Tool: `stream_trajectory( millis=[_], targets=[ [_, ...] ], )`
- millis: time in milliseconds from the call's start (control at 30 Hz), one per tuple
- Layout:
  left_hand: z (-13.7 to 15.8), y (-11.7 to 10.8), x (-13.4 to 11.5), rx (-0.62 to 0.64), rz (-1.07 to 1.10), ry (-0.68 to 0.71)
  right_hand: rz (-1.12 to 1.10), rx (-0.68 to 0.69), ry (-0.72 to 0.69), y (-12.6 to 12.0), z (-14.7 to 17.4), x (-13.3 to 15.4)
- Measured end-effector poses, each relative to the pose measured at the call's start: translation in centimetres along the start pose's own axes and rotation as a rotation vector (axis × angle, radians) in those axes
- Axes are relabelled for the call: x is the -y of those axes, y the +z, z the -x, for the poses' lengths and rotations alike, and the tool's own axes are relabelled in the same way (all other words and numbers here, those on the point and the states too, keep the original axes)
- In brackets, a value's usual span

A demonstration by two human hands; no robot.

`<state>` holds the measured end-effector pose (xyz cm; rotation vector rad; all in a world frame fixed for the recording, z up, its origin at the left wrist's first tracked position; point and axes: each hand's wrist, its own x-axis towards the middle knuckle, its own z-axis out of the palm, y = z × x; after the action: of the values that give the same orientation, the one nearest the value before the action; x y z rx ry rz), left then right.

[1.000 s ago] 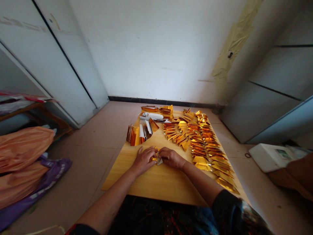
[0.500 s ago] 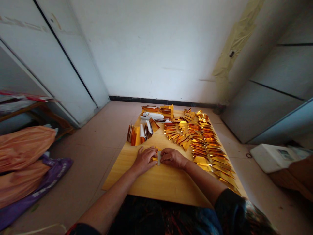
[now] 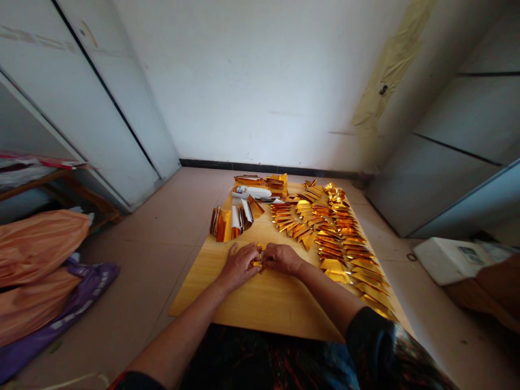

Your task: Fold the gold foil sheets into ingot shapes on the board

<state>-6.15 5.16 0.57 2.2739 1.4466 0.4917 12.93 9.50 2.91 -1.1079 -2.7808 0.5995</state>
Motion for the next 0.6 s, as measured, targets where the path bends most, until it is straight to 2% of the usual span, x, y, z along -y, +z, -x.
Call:
stream_trajectory(
  millis=[433,600],
  targets=[
    [0.0,0.3,0.3,0.009,-0.050,0.057,0.120,0.103,0.081,-0.9,-0.4,1.4],
    [0.0,0.2,0.3,0.020,-0.071,0.071,0.069,0.052,0.168,-0.4,-0.4,1.1]
  ],
)
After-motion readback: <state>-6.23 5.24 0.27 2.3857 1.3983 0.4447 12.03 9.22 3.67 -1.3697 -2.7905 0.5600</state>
